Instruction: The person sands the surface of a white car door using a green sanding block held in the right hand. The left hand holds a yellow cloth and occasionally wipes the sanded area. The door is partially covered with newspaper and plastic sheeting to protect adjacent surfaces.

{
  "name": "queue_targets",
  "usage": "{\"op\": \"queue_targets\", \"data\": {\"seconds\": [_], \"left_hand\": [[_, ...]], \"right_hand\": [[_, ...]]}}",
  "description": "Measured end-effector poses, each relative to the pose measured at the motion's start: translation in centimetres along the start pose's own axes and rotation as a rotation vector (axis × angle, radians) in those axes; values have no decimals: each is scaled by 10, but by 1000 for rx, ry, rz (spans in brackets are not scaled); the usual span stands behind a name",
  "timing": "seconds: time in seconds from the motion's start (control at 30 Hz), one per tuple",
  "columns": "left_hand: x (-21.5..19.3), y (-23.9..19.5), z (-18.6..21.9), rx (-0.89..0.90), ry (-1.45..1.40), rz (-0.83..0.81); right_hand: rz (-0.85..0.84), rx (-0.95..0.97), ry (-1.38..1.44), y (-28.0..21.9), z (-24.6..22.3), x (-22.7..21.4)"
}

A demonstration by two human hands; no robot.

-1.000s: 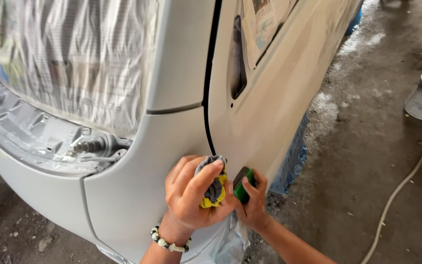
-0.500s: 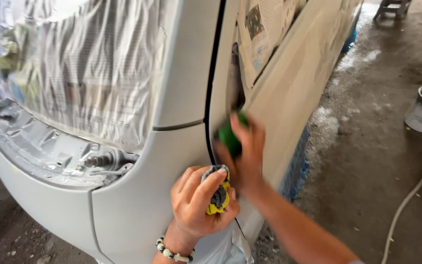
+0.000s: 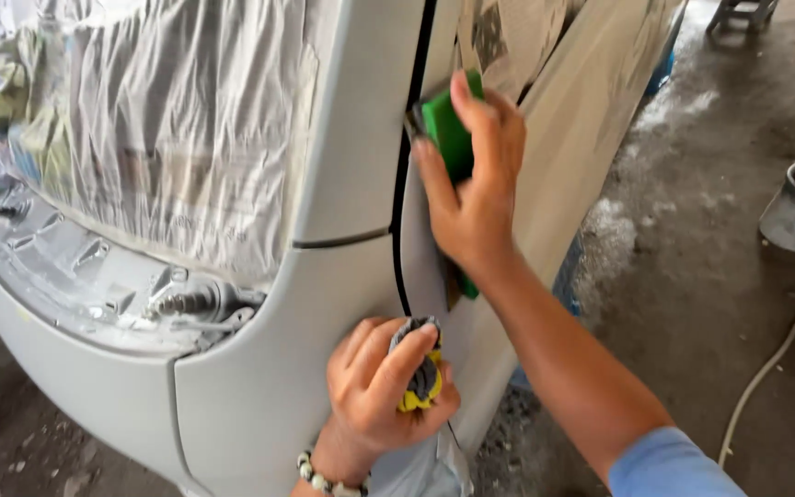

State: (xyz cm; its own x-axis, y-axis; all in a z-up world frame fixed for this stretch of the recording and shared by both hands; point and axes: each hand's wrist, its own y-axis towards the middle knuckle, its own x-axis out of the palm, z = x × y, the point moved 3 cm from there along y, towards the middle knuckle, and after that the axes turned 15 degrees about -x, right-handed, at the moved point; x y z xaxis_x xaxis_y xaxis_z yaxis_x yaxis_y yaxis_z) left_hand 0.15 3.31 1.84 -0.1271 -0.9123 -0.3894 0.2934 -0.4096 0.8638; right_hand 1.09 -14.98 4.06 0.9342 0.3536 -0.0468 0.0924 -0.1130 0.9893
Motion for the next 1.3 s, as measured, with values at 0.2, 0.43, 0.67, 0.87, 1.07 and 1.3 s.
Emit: {"op": "queue_targets", "data": {"seconds": [0.2, 0.43, 0.67, 0.87, 1.07, 1.3], "left_hand": [[2, 6, -4, 10, -5, 55], [3, 2, -3, 28, -1, 33], [2, 3, -6, 30, -20, 35], [5, 2, -5, 33, -13, 56], [5, 1, -5, 19, 13, 36], [6, 1, -6, 46, 25, 80]], "right_hand": [[-50, -122, 37, -70, -24, -7], [-98, -200, 7, -24, 4, -12], [-113, -315, 29, -23, 12, -5], [-330, -462, 19, -28, 10, -25], [-364, -461, 36, 1, 20, -19], [-282, -471, 62, -67, -2, -22]]}}
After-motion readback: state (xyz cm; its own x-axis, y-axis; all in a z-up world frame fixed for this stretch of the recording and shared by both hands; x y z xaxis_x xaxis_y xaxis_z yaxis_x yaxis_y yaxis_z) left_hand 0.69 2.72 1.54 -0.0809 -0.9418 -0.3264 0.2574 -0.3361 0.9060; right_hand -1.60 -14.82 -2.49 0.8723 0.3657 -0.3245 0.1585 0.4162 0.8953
